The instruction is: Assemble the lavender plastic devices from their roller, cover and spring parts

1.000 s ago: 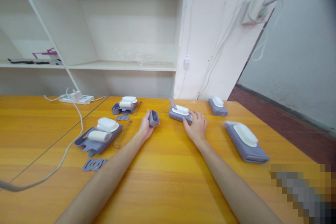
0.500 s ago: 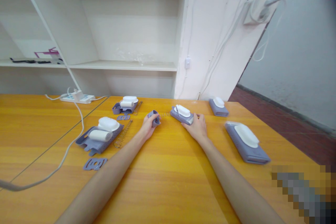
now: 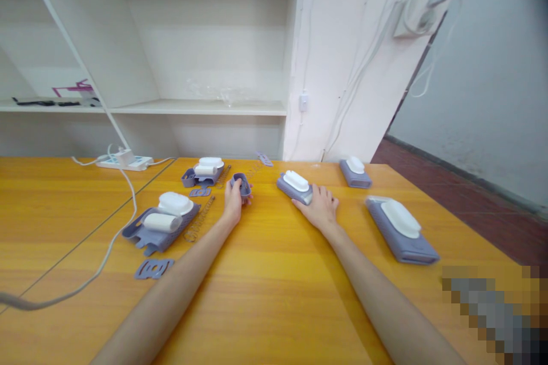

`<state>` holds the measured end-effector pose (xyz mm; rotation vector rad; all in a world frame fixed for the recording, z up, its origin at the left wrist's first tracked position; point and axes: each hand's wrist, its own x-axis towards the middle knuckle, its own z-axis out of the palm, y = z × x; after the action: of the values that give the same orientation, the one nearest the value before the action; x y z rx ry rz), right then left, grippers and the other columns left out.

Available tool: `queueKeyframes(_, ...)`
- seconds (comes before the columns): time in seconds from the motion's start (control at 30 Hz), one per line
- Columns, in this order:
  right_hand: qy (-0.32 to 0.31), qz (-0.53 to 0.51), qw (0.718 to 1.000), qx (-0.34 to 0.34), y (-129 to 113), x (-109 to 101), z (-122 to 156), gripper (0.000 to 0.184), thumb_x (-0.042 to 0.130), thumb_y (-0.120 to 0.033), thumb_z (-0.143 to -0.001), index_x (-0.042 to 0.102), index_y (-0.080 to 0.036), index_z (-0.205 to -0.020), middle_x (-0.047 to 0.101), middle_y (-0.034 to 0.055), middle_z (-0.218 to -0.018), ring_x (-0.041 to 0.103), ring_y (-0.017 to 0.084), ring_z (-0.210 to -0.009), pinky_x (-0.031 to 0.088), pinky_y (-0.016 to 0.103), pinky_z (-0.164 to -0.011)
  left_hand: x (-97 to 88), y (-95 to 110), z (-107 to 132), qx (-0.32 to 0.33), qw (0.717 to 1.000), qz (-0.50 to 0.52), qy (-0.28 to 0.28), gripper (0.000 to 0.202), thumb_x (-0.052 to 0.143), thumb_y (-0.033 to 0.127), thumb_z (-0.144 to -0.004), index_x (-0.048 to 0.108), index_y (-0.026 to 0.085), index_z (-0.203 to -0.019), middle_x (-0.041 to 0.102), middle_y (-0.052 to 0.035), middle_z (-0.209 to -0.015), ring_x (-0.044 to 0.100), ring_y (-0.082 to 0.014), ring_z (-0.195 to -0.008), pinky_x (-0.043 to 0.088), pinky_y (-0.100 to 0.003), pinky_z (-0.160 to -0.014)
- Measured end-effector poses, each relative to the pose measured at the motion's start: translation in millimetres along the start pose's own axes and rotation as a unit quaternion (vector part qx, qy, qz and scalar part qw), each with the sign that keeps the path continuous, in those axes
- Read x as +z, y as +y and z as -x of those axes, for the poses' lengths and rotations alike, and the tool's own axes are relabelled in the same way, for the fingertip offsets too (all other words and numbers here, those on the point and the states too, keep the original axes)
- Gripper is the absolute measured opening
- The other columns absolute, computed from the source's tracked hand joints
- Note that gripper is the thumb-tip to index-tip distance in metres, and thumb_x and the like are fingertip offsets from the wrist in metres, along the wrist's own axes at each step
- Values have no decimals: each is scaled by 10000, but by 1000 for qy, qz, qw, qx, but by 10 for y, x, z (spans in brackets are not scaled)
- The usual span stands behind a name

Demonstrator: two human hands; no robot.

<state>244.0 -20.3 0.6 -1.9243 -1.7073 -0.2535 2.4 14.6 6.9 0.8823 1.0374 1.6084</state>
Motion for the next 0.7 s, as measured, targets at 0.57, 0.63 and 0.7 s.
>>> queueKeyframes(0.57, -10, -63, 998, -5, -9, 29, -22, 596, 598, -575, -673, 488, -196, -1120, 566, 122, -1084, 463, 314, -1020, 323, 421, -817, 25, -87, 3, 49, 996, -63, 31, 289, 482, 382, -822, 340, 252, -1037, 532, 46, -703, 494, -47, -364, 312, -107, -315)
queueKeyframes(0.63, -31, -82, 996, -33, -9, 12, -33, 567, 612, -522, -686, 479, -192, -1127, 565, 117, -1102, 476, 299, -1008, 338, 397, -809, 34, -78, 8, 48, 996, -66, 32, 299, 493, 382, -817, 345, 251, -1042, 529, 47, -701, 490, -45, -361, 302, -103, -310)
queueKeyframes(0.7, -54, -108, 990, -75, -16, 3, -26, 555, 615, -458, -702, 454, -196, -1163, 544, 106, -1150, 483, 273, -1023, 341, 375, -832, 40, -70, 14, 52, 996, -70, 35, 297, 491, 378, -818, 347, 250, -1045, 529, 47, -709, 482, -42, -357, 295, -102, -304)
